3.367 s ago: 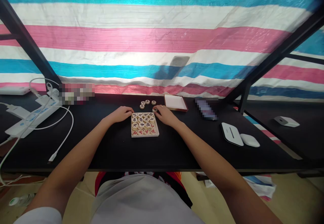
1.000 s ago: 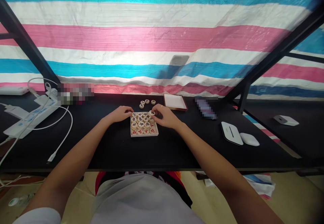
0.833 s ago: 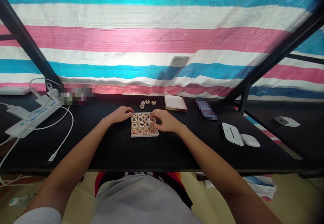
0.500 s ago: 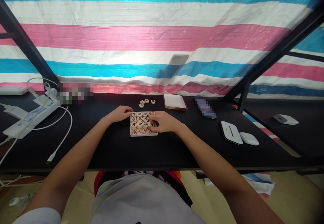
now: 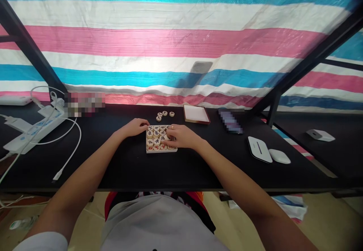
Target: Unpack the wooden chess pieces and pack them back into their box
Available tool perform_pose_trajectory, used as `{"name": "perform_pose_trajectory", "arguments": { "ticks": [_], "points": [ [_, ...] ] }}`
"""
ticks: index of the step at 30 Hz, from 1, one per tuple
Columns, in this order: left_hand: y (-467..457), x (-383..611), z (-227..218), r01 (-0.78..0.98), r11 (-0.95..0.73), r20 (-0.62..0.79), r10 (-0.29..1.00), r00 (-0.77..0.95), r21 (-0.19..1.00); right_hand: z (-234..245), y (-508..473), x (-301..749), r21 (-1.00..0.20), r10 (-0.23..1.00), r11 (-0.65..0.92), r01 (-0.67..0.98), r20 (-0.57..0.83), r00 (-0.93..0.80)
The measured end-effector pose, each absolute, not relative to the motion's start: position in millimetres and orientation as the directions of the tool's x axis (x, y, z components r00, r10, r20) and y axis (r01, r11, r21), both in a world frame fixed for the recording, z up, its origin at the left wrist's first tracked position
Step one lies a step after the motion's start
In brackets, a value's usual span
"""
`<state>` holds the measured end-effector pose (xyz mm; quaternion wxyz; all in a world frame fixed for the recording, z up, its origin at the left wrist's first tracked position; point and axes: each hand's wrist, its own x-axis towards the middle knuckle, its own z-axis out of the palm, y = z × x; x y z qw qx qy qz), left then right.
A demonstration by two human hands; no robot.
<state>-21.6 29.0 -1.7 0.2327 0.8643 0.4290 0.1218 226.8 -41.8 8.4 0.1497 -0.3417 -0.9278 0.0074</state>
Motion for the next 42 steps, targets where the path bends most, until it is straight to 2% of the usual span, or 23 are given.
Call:
{"name": "perform_pose_trajectory", "arguments": {
  "ticks": [6, 19, 26, 29, 35, 42],
  "points": [
    [29, -21, -2, 0.682, -0.526, 0.011, 0.796, 0.605, 0.509, 6, -42, 226, -0.084, 0.616, 0.777, 0.624, 0.302, -0.727],
    [28, -22, 1, 0.693, -0.517, 0.001, 0.802, 0.598, 0.502, 11, -44, 228, -0.125, 0.610, 0.789, 0.602, 0.282, -0.741],
    [24, -36, 29, 0.756, -0.521, 0.017, 0.828, 0.561, 0.396, 2, -39, 227, -0.111, 0.583, 0.804, 0.584, 0.341, -0.738],
    [9, -27, 37, 0.688, -0.607, 0.069, 0.767, 0.637, 0.398, -2, -36, 228, -0.132, 0.574, 0.810, 0.572, 0.378, -0.726],
    [-10, -4, 22, 0.633, -0.678, -0.111, 0.645, 0.756, 0.373, -2, -34, 229, -0.190, 0.611, 0.786, 0.589, 0.384, -0.692],
    [-10, -2, 19, 0.613, -0.691, -0.124, 0.619, 0.775, 0.382, -5, -31, 231, -0.244, 0.644, 0.764, 0.597, 0.354, -0.679]
  ]
}}
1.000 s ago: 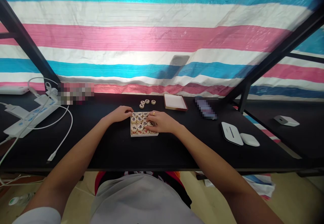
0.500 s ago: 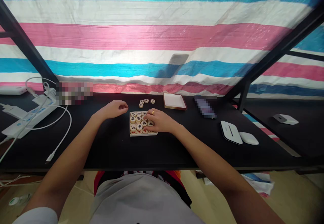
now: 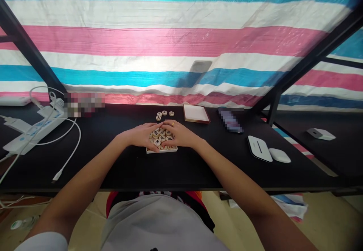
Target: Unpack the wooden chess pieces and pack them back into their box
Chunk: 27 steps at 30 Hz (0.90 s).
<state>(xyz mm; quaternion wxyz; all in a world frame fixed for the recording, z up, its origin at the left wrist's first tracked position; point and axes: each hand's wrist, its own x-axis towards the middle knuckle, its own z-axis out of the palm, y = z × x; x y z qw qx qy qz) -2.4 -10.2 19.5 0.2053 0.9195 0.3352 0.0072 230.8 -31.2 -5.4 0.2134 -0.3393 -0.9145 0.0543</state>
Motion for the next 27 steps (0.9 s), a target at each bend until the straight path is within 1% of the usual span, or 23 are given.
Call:
{"name": "perform_pose_trajectory", "arguments": {
  "ticks": [5, 9, 19, 27],
  "points": [
    [-10, -3, 18, 0.618, -0.679, -0.124, 0.628, 0.769, 0.396, -9, -29, 233, -0.358, 0.716, 0.694, 0.624, 0.260, -0.648],
    [-5, -5, 13, 0.610, -0.690, -0.114, 0.621, 0.775, 0.389, -9, -29, 234, -0.427, 0.738, 0.658, 0.620, 0.203, -0.643],
    [0, -4, 7, 0.610, -0.722, -0.031, 0.637, 0.770, 0.327, -6, -30, 233, -0.433, 0.749, 0.643, 0.632, 0.183, -0.637],
    [-1, -5, 9, 0.616, -0.724, -0.024, 0.642, 0.766, 0.309, -7, -29, 233, -0.428, 0.761, 0.631, 0.647, 0.180, -0.623]
  ]
}}
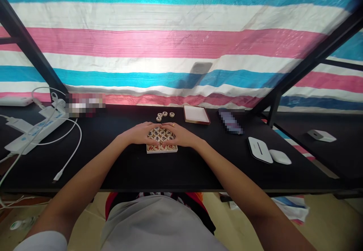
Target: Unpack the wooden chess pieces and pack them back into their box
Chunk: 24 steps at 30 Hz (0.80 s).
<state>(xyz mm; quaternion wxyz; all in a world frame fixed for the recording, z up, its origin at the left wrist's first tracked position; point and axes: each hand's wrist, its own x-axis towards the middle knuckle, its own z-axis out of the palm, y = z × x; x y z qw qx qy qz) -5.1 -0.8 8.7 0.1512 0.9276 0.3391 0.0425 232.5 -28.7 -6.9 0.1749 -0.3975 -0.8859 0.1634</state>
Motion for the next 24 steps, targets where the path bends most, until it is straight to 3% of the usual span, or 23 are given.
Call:
{"name": "perform_pose_trajectory", "arguments": {
  "ticks": [10, 24],
  "points": [
    [-4.0, 2.7, 2.8, 0.648, -0.731, -0.011, 0.661, 0.750, 0.214, -11.7, -25.7, 233.9, -0.416, 0.756, 0.642, 0.644, 0.208, -0.620],
    [-3.9, 4.3, 3.7, 0.647, -0.740, 0.007, 0.660, 0.752, 0.185, -16.4, -22.3, 235.0, -0.421, 0.756, 0.645, 0.638, 0.229, -0.613]
  ]
}}
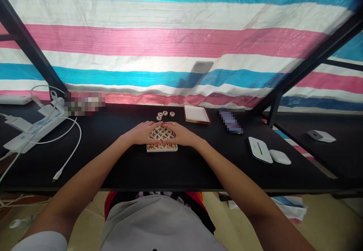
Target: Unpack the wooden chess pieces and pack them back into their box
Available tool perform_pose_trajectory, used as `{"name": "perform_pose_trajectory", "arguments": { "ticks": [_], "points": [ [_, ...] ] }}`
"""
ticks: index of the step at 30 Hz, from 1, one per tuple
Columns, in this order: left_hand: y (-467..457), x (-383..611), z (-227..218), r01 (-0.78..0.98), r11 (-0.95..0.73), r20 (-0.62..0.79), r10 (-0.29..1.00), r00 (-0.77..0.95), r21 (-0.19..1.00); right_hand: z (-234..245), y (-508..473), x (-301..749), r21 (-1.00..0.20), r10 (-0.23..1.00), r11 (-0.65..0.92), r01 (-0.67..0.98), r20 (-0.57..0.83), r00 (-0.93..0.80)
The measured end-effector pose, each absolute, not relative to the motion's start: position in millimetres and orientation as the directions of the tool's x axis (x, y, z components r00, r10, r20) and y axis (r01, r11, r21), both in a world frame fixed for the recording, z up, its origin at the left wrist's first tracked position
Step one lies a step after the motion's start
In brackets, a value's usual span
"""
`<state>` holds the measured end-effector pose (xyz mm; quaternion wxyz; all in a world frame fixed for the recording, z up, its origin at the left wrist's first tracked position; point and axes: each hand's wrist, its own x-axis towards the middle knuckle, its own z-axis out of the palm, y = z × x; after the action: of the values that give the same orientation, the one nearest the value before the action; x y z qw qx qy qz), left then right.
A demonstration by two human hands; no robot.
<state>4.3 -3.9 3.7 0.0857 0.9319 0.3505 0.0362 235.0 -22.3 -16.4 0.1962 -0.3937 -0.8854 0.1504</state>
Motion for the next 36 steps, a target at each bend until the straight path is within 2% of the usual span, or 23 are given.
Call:
{"name": "perform_pose_trajectory", "arguments": {
  "ticks": [17, 21, 24, 26, 30, 32, 36],
  "points": [
    [-2, 2, 3, 0.639, -0.727, 0.015, 0.663, 0.748, 0.251, -14, -23, 234, -0.443, 0.764, 0.632, 0.636, 0.217, -0.608],
    [-1, 0, 6, 0.610, -0.700, 0.015, 0.661, 0.750, 0.371, -13, -23, 235, -0.455, 0.779, 0.608, 0.650, 0.188, -0.598],
    [5, -5, 6, 0.580, -0.638, 0.094, 0.710, 0.698, 0.507, -11, -24, 237, -0.490, 0.786, 0.592, 0.640, 0.177, -0.592],
    [11, -9, 4, 0.585, -0.601, 0.165, 0.761, 0.627, 0.545, -11, -23, 239, -0.526, 0.788, 0.588, 0.614, 0.202, -0.582],
    [26, -19, -3, 0.667, -0.579, 0.244, 0.810, 0.533, 0.469, -17, -13, 246, -0.549, 0.830, 0.556, 0.624, 0.338, -0.443],
    [32, -23, -8, 0.714, -0.573, 0.255, 0.819, 0.514, 0.401, -25, -5, 251, -0.510, 0.846, 0.529, 0.678, 0.379, -0.374],
    [37, -26, -15, 0.753, -0.576, 0.232, 0.817, 0.527, 0.318, -41, 8, 260, -0.412, 0.839, 0.529, 0.742, 0.387, -0.384]
  ]
}}
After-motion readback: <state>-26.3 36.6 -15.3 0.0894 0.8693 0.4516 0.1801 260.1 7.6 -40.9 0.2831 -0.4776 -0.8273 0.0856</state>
